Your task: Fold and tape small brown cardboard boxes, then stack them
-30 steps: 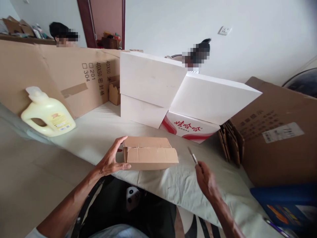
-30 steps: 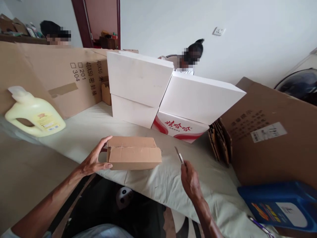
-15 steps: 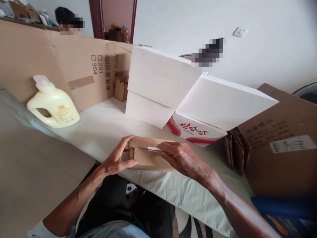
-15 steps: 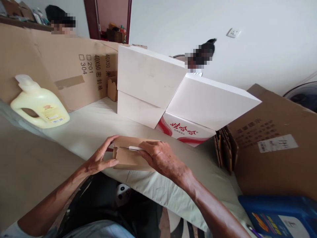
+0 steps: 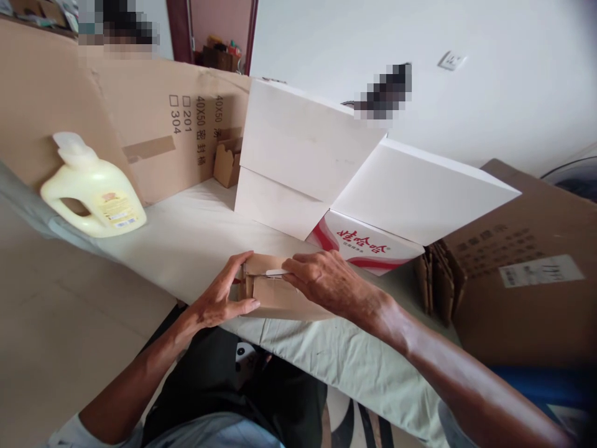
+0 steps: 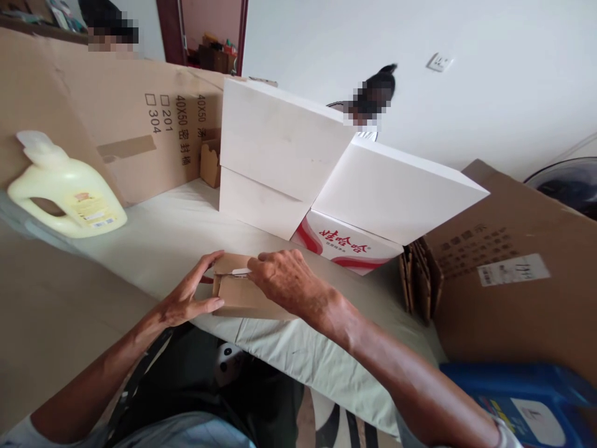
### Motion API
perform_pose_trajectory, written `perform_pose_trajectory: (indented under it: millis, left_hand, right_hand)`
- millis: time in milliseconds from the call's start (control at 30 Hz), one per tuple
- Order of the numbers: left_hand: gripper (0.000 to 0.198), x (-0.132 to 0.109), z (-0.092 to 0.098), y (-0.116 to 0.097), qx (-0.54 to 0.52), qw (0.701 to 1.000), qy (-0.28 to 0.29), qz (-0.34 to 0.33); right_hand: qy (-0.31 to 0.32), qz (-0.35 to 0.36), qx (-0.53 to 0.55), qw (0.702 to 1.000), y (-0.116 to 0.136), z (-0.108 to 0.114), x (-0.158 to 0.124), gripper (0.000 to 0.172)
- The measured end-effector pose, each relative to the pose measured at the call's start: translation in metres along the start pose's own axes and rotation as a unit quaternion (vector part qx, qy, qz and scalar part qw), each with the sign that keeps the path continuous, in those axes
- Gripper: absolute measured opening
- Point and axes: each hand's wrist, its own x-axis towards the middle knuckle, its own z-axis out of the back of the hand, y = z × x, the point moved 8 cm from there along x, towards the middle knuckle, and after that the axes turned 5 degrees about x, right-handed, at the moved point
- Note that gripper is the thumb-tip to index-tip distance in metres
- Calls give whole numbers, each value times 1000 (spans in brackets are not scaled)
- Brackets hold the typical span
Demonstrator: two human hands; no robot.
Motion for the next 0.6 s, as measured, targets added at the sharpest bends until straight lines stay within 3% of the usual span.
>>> perform_pose_trajectory:
  millis: [233,600]
  left_hand:
    - [100,1,1,-2,23,1000,-1,2]
    - [95,2,0,-2,63,998,20,9]
  right_hand:
    - [31,21,-39,999,2,9,5,31]
    - [-3,8,-45,999,-47,0,-52,41]
